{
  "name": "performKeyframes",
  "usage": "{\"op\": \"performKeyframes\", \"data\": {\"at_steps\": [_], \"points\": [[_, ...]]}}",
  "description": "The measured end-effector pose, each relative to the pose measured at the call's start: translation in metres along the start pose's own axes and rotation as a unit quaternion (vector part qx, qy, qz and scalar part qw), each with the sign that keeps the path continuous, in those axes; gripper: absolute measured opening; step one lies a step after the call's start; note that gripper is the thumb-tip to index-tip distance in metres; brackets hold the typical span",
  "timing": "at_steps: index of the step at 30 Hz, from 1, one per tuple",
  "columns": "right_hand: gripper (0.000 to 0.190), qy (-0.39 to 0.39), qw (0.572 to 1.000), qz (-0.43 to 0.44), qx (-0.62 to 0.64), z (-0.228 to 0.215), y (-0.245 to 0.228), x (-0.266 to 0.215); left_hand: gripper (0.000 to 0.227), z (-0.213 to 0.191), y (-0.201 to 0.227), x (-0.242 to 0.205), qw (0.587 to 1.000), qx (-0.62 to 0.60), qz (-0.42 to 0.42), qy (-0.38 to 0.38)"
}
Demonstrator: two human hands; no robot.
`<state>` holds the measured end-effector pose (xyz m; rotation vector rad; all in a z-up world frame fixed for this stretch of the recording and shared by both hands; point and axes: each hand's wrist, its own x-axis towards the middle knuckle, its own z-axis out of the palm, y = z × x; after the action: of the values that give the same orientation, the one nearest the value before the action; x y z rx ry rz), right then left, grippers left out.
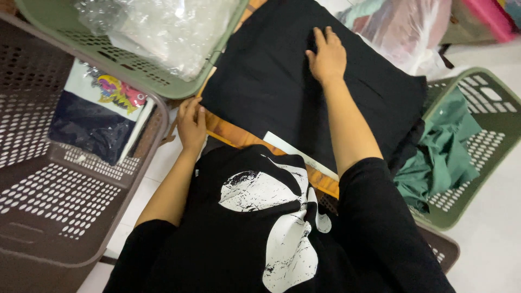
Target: A person carefully folds a black t-shirt with a graphic print using a folding template on a wooden table.
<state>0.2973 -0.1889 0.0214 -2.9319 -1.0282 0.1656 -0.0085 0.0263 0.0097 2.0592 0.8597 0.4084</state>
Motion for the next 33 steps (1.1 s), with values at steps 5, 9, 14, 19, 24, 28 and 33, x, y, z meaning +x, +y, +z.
{"op": "performKeyframes", "data": {"at_steps": [5, 9, 14, 19, 24, 28, 33], "points": [[0.038, 0.036, 0.995, 0.070, 0.059, 0.007, 0.011, 0.019, 0.031, -0.013, -0.013, 0.010, 0.989, 0.055, 0.024, -0.132], [0.052, -0.018, 0.992, 0.122, -0.023, 0.007, 0.018, 0.029, 0.028, -0.013, 0.002, 0.014, 0.988, 0.051, -0.024, -0.146], [0.022, 0.049, 0.991, 0.028, 0.124, 0.024, 0.041, 0.032, 0.023, 0.012, 0.007, 0.012, 0.985, -0.001, -0.170, -0.026], [0.026, 0.063, 0.972, 0.064, 0.216, 0.001, 0.039, 0.032, 0.015, 0.022, 0.001, 0.010, 0.986, -0.020, -0.165, 0.019], [0.039, 0.084, 0.956, 0.069, 0.274, -0.001, 0.040, 0.035, 0.016, 0.017, 0.006, 0.010, 0.977, -0.099, -0.167, 0.086], [0.024, 0.010, 0.896, 0.074, 0.438, -0.016, 0.030, 0.035, 0.008, 0.023, 0.002, 0.015, 0.972, -0.066, -0.203, 0.103], [0.009, 0.008, 0.867, 0.090, 0.489, -0.014, 0.031, 0.040, 0.022, 0.037, -0.006, 0.012, 0.964, 0.002, -0.232, 0.130]]}}
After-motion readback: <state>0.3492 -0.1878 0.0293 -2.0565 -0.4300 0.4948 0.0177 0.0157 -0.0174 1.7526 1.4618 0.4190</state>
